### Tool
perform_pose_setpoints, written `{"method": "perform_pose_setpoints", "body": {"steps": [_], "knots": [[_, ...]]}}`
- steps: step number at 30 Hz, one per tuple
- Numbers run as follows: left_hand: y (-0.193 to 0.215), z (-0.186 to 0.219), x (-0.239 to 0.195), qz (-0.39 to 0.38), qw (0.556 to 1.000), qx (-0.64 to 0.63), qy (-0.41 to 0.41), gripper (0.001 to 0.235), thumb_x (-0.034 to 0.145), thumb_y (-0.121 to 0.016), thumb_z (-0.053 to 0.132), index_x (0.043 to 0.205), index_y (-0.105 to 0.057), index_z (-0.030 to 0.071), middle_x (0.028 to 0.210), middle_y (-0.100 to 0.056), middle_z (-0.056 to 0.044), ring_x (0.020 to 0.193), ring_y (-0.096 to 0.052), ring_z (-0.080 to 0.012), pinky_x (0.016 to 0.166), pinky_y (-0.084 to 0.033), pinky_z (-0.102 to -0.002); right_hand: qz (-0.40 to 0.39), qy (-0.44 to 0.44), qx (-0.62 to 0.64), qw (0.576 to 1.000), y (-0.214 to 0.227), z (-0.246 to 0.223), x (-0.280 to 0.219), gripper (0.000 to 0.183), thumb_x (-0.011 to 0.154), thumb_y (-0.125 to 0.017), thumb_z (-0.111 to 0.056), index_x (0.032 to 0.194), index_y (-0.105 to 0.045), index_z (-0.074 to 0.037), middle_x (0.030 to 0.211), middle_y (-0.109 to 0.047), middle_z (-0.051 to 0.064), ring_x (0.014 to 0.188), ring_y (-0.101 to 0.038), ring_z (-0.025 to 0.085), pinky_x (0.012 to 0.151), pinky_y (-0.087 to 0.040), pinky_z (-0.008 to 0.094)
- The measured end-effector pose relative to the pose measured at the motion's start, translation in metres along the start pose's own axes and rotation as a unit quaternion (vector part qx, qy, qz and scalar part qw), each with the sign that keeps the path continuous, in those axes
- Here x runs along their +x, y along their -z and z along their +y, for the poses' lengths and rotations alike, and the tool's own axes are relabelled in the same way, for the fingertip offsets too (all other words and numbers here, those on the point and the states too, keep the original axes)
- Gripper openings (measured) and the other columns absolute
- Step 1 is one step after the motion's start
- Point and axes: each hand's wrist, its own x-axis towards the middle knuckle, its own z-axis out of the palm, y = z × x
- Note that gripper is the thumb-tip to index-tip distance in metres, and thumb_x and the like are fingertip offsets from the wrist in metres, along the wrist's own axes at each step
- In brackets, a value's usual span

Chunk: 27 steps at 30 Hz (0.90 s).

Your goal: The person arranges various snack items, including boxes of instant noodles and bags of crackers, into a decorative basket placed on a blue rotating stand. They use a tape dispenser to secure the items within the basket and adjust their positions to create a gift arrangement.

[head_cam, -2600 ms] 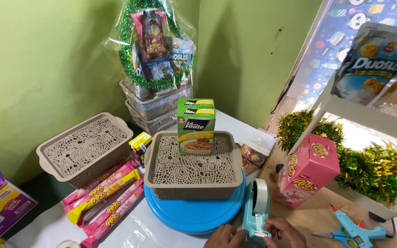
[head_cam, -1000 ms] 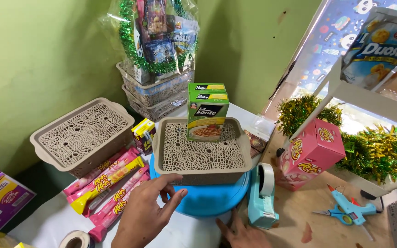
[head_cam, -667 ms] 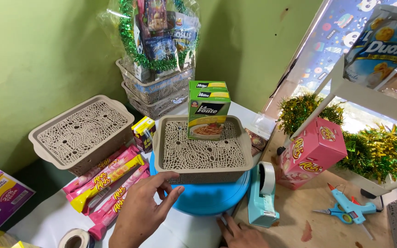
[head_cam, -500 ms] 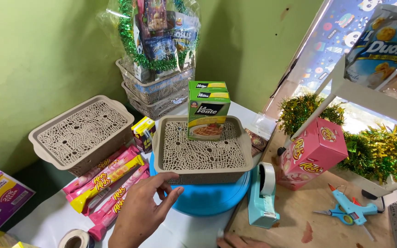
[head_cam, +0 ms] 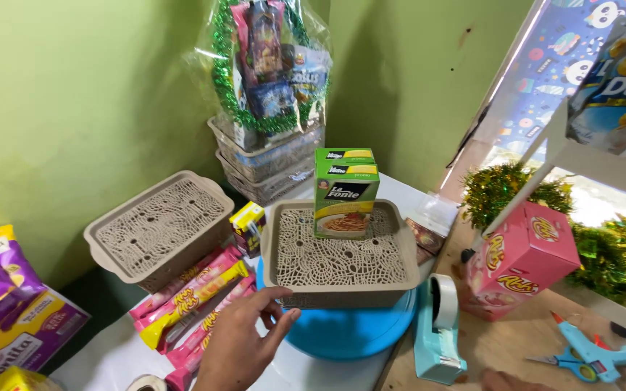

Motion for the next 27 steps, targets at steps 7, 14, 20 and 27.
{"method": "perform_pose_setpoints", "body": {"steps": [7, 14, 20, 27], "knots": [[-0.003, 0.000, -0.002, -0.014, 1.000, 0.016, 0.016, 0.029, 0.089, -0.072, 0.044, 0.112, -0.074, 0.026, 0.070, -0.076, 0.009, 0.064, -0.069, -0.0130, 0.069, -0.054, -0.034, -0.267, 0.071, 0.042, 0.960, 0.110, 0.021, 0.041, 0.016, 0.097, -0.041, -0.065, 0.105, -0.047, -0.052, 0.100, -0.059, -0.029, 0.092, -0.061, -0.006, 0.082, -0.046, 0.022], [0.000, -0.004, -0.004, 0.003, 1.000, 0.017, 0.008, 0.031, 0.088, -0.071, 0.045, 0.111, -0.075, 0.025, 0.070, -0.075, 0.008, 0.062, -0.069, -0.0122, 0.068, -0.053, -0.034, -0.347, 0.041, 0.101, 0.931, 0.138, 0.032, 0.036, 0.034, 0.096, -0.054, -0.068, 0.129, -0.060, -0.067, 0.119, -0.066, -0.041, 0.122, -0.060, -0.023, 0.105, -0.043, 0.004], [-0.008, 0.000, -0.001, -0.018, 0.999, 0.013, 0.026, 0.030, 0.087, -0.072, 0.044, 0.111, -0.076, 0.026, 0.071, -0.074, 0.008, 0.065, -0.069, -0.0126, 0.069, -0.053, -0.033, 0.029, 0.285, 0.277, 0.917, 0.238, -0.071, -0.013, 0.023, 0.100, -0.059, -0.050, 0.115, -0.073, -0.039, 0.112, -0.073, -0.013, 0.098, -0.077, 0.008, 0.080, -0.060, 0.030], [-0.005, 0.001, -0.006, 0.005, 1.000, 0.015, 0.012, 0.029, 0.085, -0.074, 0.044, 0.108, -0.076, 0.028, 0.073, -0.080, 0.009, 0.065, -0.072, -0.0119, 0.072, -0.055, -0.034, 0.277, 0.400, 0.300, 0.820, 0.282, -0.190, 0.028, 0.018, 0.101, -0.062, -0.024, 0.108, -0.071, -0.011, 0.104, -0.074, 0.007, 0.088, -0.072, 0.026, 0.072, -0.055, 0.038]]}}
